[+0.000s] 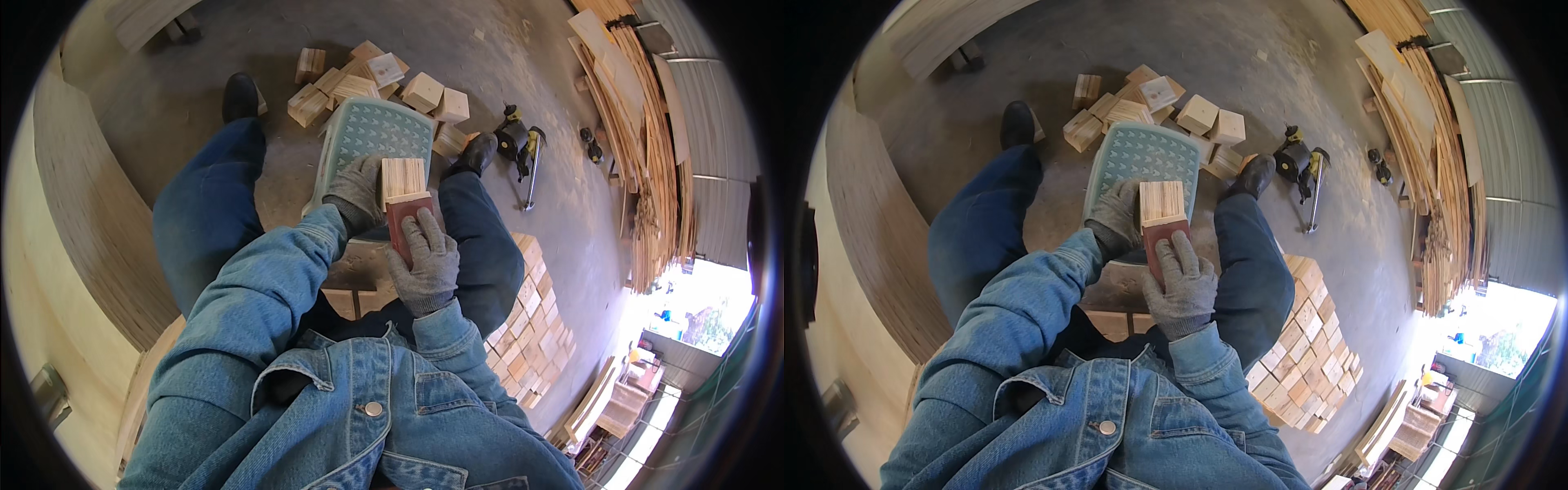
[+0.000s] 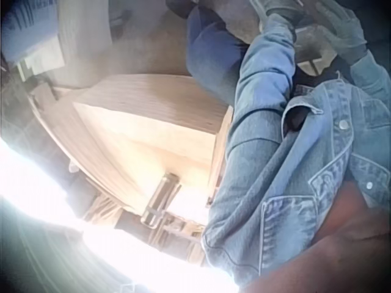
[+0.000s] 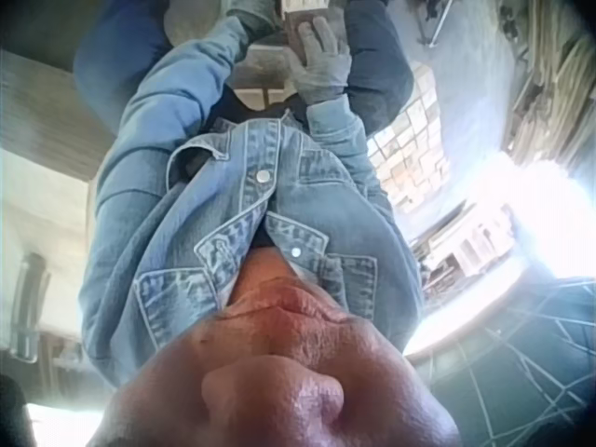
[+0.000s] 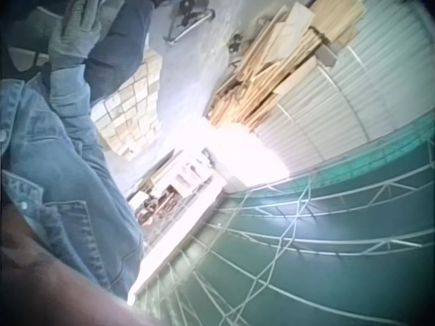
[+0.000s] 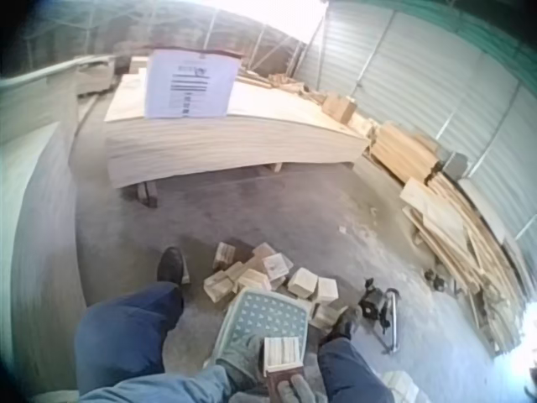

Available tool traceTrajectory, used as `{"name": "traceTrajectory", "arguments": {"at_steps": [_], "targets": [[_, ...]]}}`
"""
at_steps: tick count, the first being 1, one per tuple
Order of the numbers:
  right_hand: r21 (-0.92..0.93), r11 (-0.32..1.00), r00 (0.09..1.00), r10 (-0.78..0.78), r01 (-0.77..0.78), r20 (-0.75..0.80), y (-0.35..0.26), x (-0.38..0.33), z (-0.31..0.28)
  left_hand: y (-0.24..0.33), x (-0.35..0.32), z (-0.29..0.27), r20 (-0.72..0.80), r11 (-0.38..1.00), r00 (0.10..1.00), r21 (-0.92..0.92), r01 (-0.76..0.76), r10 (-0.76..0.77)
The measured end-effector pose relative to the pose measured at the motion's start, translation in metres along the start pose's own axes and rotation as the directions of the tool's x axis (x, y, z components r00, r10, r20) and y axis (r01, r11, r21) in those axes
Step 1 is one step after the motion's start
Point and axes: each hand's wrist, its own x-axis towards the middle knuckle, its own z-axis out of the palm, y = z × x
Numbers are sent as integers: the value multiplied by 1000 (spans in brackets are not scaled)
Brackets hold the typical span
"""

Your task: The person sits on the floor and sands small wooden blocks one at a time using a sanding block. They rotate each block to sand multiple faces, then place the finished pieces into a nearby stack.

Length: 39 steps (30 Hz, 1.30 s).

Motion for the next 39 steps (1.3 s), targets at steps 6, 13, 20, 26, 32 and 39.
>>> {"name": "traceTrajectory", "arguments": {"at_steps": [6, 13, 20, 26, 32, 39], "targets": [[-14, 999, 997, -42, 42, -57, 10, 51, 10, -6, 0, 0, -13, 997, 1000, -70, -11, 10], [-110, 989, 995, 103, -103, -6, 34, 158, 24, -7, -1, 6, 10, 999, 1000, -33, -3, 4], [-43, 993, 994, 105, -106, -29, 33, 85, 11, 5, 0, -1, 29, 992, 999, -121, 25, -22], [-53, 997, 998, 59, -59, -9, 21, -5, -4, -8, 3, 9, -11, 993, 998, 103, -54, 55], [-43, 998, 998, 38, -40, -50, 24, 16, -2, -10, 1, 9, 16, 1000, 1000, 15, -6, 6], [-39, 997, 996, 67, -65, 58, 35, 139, 9, -4, -1, 1, -12, 997, 999, -69, -35, 35]]}}
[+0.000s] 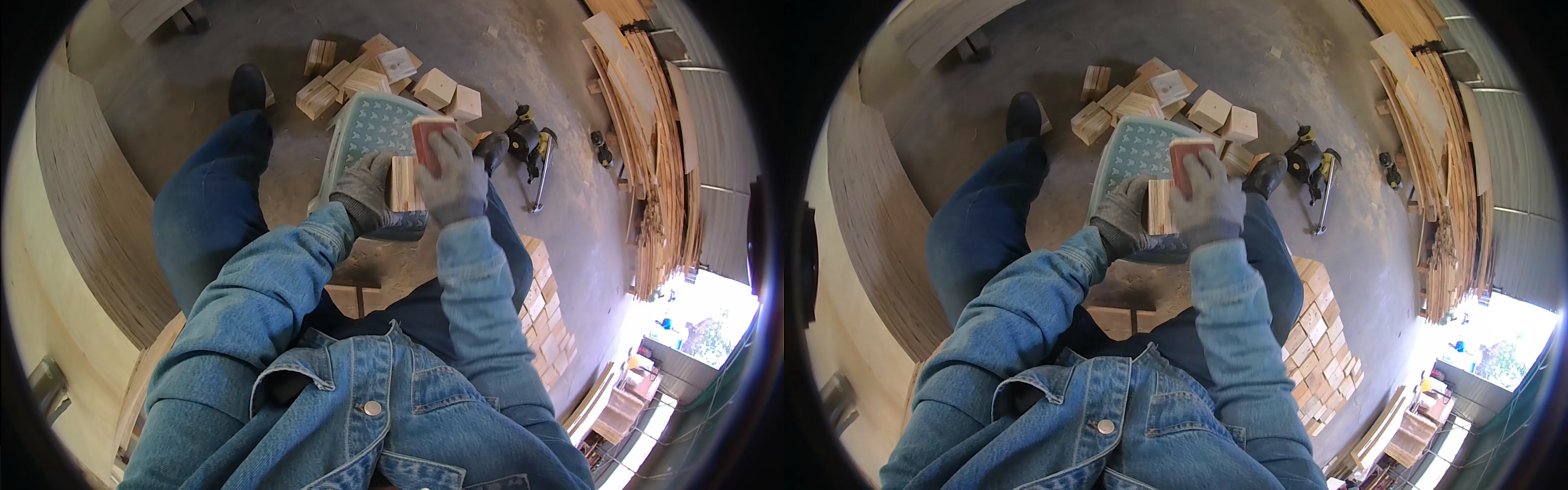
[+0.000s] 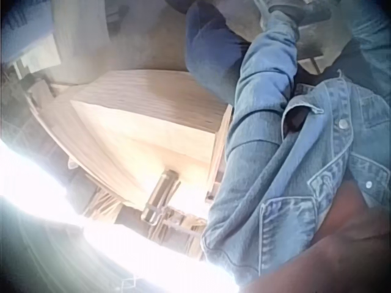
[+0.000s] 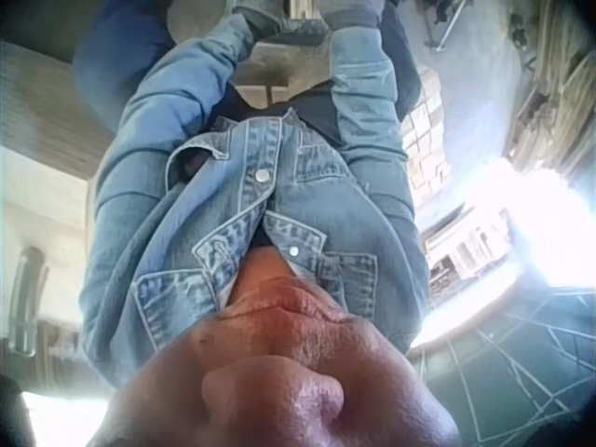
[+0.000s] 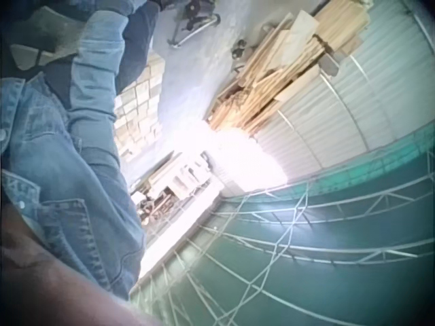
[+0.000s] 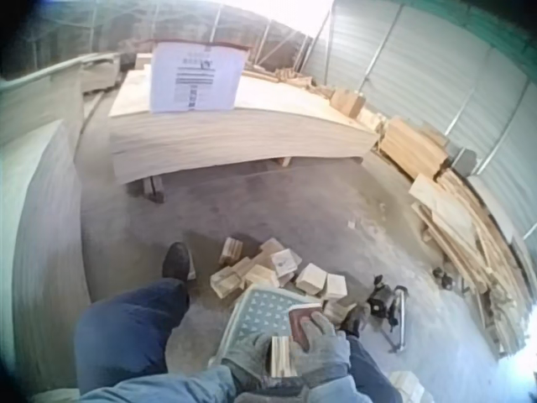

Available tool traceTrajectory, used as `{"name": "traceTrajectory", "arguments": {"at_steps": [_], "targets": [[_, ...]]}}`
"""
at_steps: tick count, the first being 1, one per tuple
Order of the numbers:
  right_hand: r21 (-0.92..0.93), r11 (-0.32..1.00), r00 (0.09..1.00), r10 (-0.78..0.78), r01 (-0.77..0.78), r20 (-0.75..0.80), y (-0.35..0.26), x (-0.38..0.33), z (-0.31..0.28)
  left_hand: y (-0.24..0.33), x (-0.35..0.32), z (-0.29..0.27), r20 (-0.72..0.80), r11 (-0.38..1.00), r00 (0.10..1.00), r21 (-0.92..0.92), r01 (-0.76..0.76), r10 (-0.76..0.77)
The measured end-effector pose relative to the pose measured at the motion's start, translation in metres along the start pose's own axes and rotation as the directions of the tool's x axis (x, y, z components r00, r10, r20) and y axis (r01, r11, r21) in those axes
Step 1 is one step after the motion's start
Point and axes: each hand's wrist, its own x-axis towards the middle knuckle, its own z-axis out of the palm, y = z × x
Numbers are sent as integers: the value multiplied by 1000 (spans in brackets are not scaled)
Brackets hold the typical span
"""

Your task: The person sits on the floor and sands small wooden blocks one at a time using a sanding block. They rotate each block to sand multiple faces, then place the finished pieces into a nearby stack.

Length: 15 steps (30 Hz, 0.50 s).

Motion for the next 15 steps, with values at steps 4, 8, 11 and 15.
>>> {"name": "traceTrajectory", "arguments": {"at_steps": [4, 8, 11, 15], "targets": [[84, 996, 992, 2, -13, 127, 18, 48, -2, 1, -3, -1, 16, 999, 999, -19, 48, -48], [216, 974, 998, 58, -63, 30, 62, 16, 4, 16, -4, -13, 81, 985, 981, 12, 173, -174], [482, 797, 931, 294, -363, 216, 91, -34, 8, 30, -6, -29, 10, 986, 997, -152, 74, -73], [639, 605, 880, 337, -475, 335, 106, -79, 22, 47, -2, -56, 160, 944, 971, -252, 215, -178]]}}
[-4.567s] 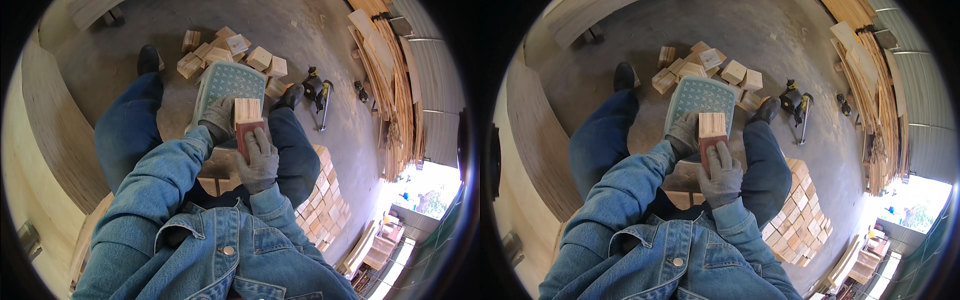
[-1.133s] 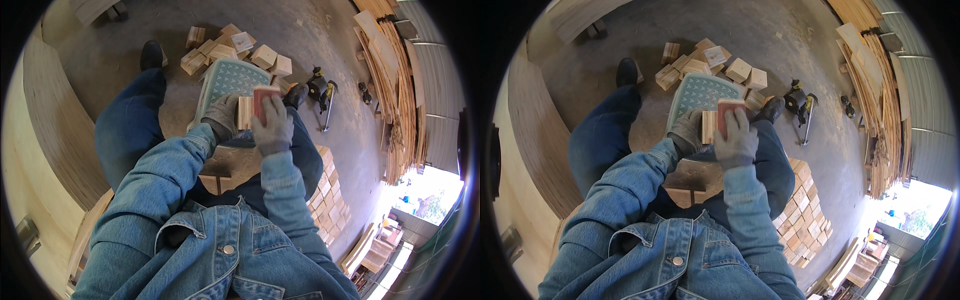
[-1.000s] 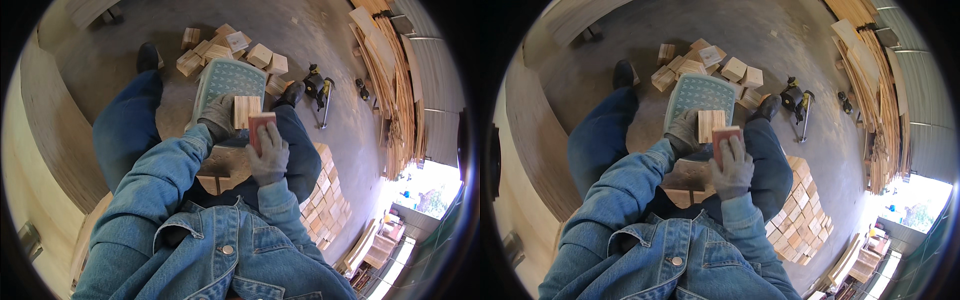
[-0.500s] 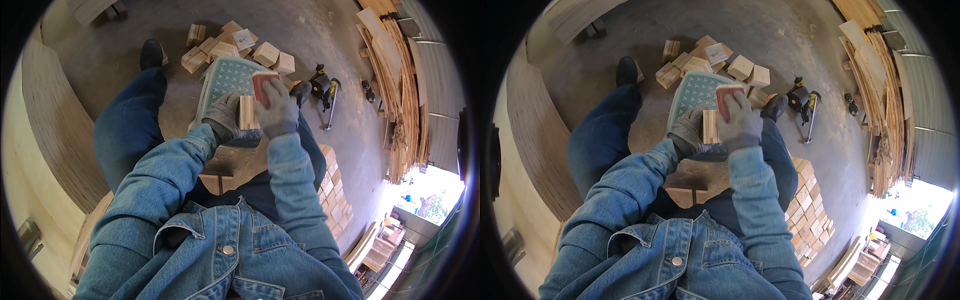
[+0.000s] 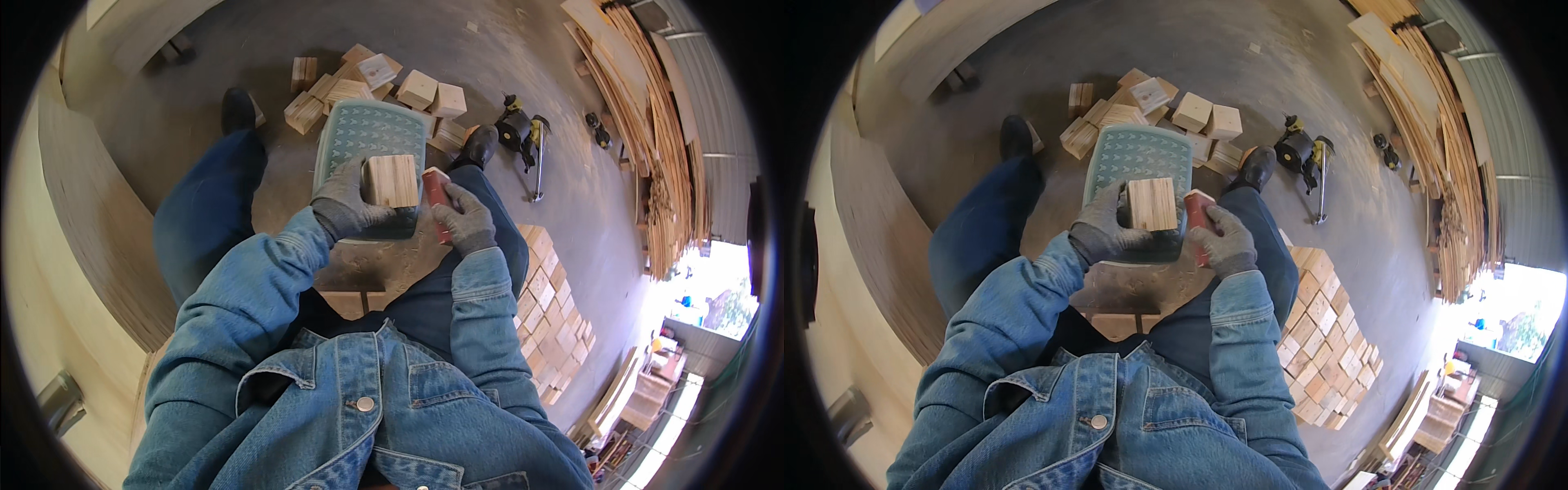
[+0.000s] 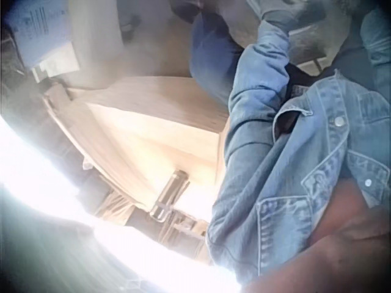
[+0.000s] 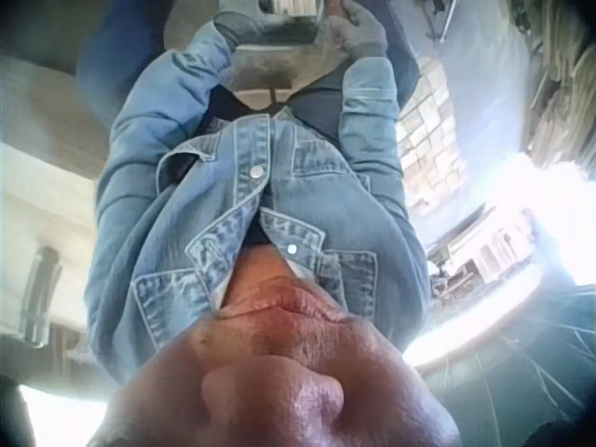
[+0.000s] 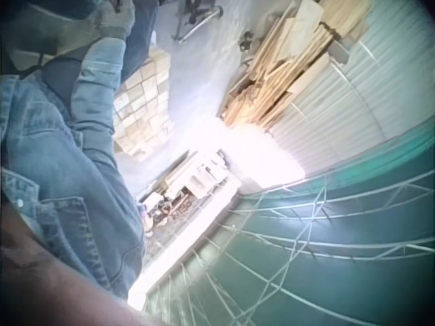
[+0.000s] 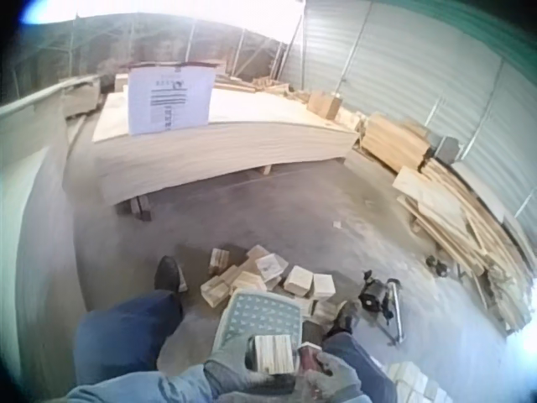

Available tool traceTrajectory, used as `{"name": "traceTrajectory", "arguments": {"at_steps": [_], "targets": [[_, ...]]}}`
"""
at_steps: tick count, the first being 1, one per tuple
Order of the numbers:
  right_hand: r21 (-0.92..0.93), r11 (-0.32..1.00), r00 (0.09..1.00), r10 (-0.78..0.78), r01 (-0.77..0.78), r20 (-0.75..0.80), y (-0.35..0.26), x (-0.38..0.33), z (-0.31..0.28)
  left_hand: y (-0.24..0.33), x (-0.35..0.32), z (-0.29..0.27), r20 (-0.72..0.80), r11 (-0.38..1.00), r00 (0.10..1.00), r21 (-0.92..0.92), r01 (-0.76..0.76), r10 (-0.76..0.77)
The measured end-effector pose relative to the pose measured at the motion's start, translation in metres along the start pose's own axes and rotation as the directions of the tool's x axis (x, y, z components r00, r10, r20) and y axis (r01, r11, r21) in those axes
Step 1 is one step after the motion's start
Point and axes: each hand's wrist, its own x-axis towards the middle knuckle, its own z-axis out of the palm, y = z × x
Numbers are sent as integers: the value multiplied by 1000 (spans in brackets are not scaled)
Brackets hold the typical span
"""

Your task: The person sits on the floor and sands small wooden blocks one at a time using a sanding block. They rotate each block to sand multiple faces, then place the finished pieces into a nearby stack.

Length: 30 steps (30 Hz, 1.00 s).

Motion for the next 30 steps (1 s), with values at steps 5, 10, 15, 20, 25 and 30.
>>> {"name": "traceTrajectory", "arguments": {"at_steps": [5, 10, 15, 20, 25, 30], "targets": [[-68, 977, 979, -203, 204, 31, -5, 2, 11, 0, 4, 2, 96, 999, 994, 5, 46, -46], [-54, 962, 963, -268, 268, 13, -15, -5, 7, -3, -4, 12, -127, 986, 987, 140, -85, 103], [-63, 945, 947, -322, 321, -11, -16, -6, 12, -8, -2, 15, -246, 974, 943, 102, -204, 223], [-132, 958, 964, -262, 255, -38, -11, -10, 14, -28, -3, 19, -146, 991, 980, 19, -132, 134], [-152, 963, 951, -250, 224, -181, -11, -22, 20, -36, 11, 24, -219, 943, 954, 304, -134, 206], [-318, 889, 846, -428, 330, -317, -22, -57, 40, -35, 29, 23, -166, 962, 985, 271, -4, 51]]}}
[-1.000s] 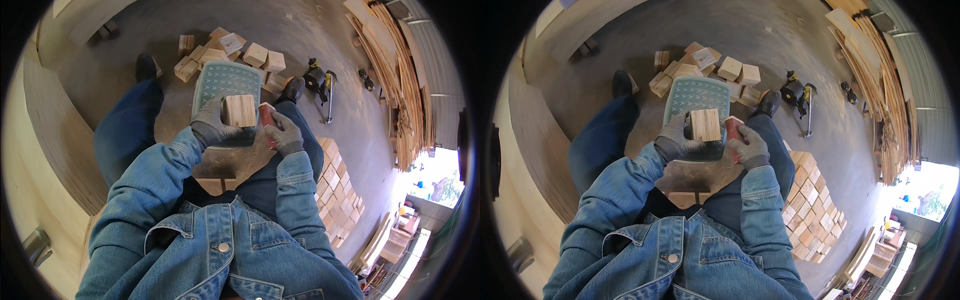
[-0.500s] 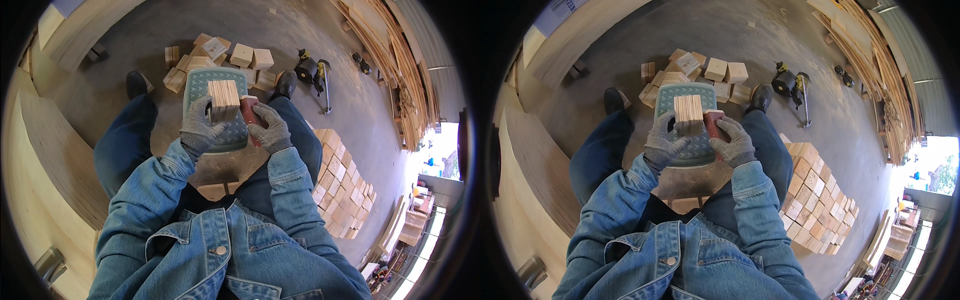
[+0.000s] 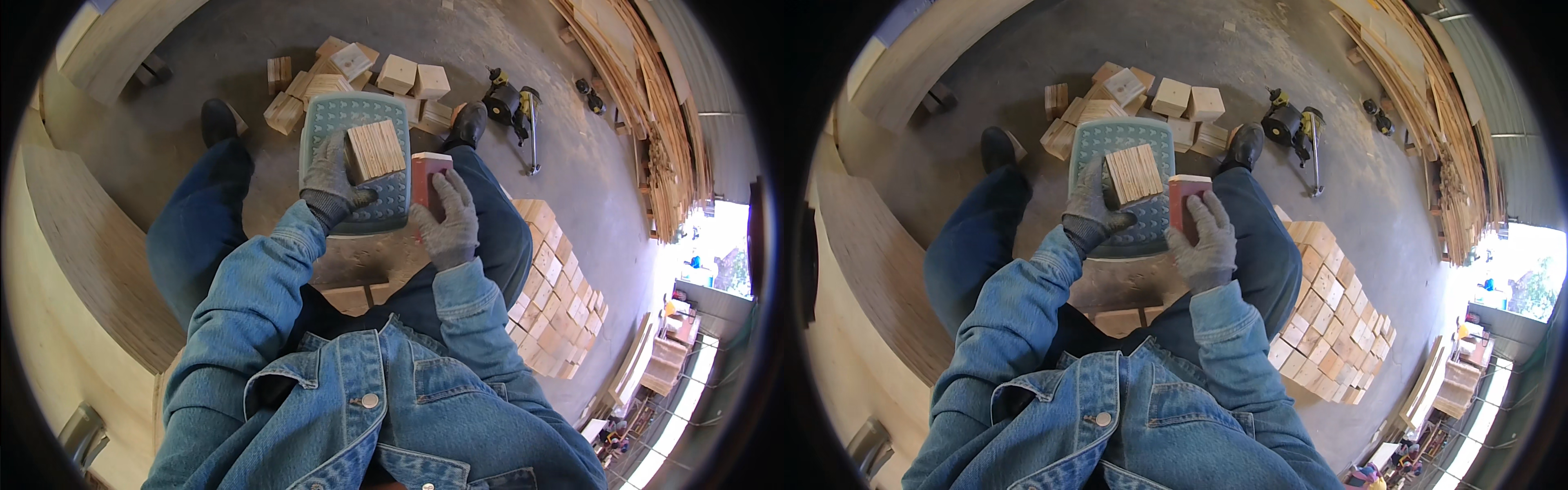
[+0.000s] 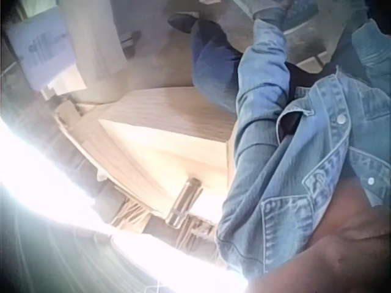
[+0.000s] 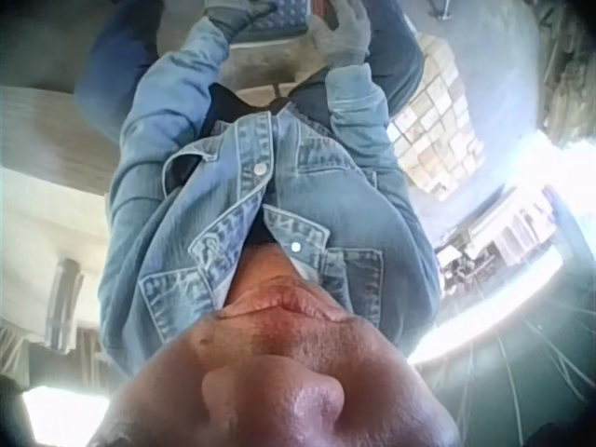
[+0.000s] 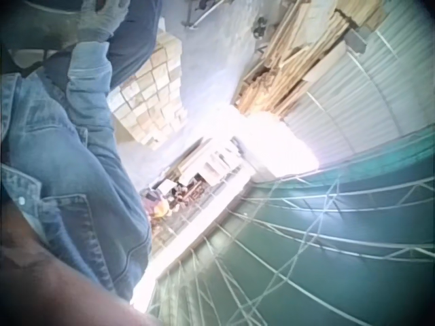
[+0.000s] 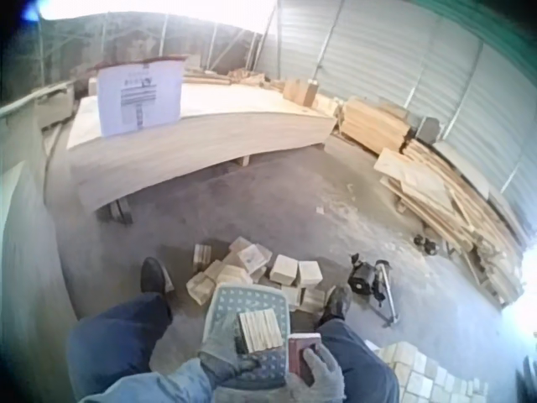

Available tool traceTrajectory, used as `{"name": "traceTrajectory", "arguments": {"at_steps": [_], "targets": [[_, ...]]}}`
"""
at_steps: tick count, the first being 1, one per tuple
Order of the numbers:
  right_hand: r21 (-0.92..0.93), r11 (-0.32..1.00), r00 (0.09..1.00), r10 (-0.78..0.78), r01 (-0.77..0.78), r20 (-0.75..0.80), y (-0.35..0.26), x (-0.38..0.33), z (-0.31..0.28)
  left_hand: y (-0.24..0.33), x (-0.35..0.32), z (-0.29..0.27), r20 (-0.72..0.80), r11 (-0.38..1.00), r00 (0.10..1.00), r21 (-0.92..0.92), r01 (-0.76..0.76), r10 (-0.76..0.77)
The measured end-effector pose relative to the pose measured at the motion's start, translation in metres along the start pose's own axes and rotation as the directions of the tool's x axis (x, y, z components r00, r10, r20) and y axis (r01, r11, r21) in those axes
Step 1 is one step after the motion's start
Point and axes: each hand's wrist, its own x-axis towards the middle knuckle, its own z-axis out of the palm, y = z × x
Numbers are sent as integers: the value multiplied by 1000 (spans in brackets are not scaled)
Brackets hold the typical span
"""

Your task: The person sits on the floor and sands small wooden blocks one at a time using a sanding block. They rotate each block to sand multiple faces, then place the finished pieces into a nearby stack.

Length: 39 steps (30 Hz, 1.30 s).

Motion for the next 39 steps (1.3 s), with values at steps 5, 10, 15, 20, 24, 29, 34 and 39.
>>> {"name": "traceTrajectory", "arguments": {"at_steps": [5, 10, 15, 20, 24, 29, 34, 39], "targets": [[-307, 939, 986, -135, 158, 95, -20, -9, 6, 6, 9, 2, -13, 998, 1000, -59, 16, -17], [-383, 898, 975, -172, 214, 142, -37, 28, 16, -8, 6, 17, -131, 990, 981, 43, -137, 141], [-441, 874, 969, -117, 204, 217, -50, 121, 48, -20, 10, 25, -181, 988, 972, 3, -153, 151], [-474, 856, 974, -137, 208, 180, -44, 150, 61, -7, 11, 21, -147, 996, 985, -9, -94, 92], [-365, 899, 965, -186, 243, 183, -39, 98, 41, -14, 12, 19, -112, 990, 984, -14, -140, 137], [-366, 892, 958, -202, 266, 204, -40, 5, 7, -20, 14, 18, -58, 994, 993, -23, -103, 102], [-373, 888, 960, -218, 270, 175, -39, -4, 4, -9, 11, 16, -24, 998, 998, -33, -54, 53], [-385, 887, 961, -190, 256, 201, -45, 74, 35, -18, 12, 22, -59, 990, 990, -43, -133, 130]]}}
